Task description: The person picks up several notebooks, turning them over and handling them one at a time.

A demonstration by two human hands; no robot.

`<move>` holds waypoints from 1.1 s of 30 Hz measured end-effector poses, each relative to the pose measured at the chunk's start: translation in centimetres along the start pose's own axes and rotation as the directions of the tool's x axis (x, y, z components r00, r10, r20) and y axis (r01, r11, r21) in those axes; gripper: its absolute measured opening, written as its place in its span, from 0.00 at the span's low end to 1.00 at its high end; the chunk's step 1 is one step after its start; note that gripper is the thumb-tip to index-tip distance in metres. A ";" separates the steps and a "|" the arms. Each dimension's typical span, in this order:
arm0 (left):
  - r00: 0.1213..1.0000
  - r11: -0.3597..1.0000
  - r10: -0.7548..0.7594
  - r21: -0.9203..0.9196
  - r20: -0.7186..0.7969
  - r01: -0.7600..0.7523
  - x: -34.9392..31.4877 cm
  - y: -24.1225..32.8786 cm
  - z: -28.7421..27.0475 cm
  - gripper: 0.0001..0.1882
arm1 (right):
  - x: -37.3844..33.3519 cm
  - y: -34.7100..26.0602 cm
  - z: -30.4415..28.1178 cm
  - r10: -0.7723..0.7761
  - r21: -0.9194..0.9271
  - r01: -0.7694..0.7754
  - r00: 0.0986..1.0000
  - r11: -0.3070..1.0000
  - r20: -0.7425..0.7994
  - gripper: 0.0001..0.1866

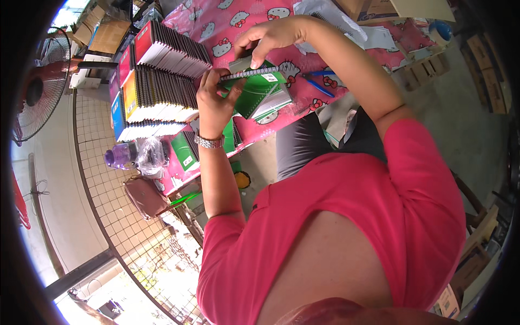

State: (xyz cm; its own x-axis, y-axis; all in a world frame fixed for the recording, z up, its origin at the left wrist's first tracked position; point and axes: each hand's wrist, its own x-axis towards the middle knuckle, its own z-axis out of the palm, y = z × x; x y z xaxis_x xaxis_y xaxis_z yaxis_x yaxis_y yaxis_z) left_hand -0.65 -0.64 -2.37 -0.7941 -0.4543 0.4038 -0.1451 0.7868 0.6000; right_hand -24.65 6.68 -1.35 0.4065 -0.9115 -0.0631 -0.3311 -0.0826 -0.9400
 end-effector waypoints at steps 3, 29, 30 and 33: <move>1.000 1.000 -0.005 0.003 -0.018 0.005 -0.3 -0.8 -0.1 0.16 | -0.1 0.0 0.8 -0.234 0.520 0.219 0.972 0.825 -0.038 0.28; 0.923 0.936 -0.245 -0.320 -0.297 0.146 -2.4 -1.8 2.7 0.16 | -10.6 7.8 16.0 -0.328 -0.421 -0.213 0.365 0.881 -0.871 0.31; 0.912 0.952 -0.179 -0.300 -0.368 0.065 -2.3 -0.8 2.9 0.15 | -9.6 5.4 15.7 -0.366 -0.460 -0.152 0.415 0.875 -0.833 0.31; 0.919 0.939 -0.245 -0.313 -0.308 0.145 -2.5 -1.4 2.8 0.13 | -6.5 1.0 15.6 -0.435 -0.497 0.003 0.488 0.868 -0.757 0.33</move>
State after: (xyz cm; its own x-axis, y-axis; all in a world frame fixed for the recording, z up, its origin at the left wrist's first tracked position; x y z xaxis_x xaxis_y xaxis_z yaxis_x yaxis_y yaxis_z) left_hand -0.09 0.56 -6.18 -0.5122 -0.7394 0.4370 -0.0670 0.5417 0.8379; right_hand -14.35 18.76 -7.14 -0.3022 -0.7138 0.6318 -0.7093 -0.2744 -0.6493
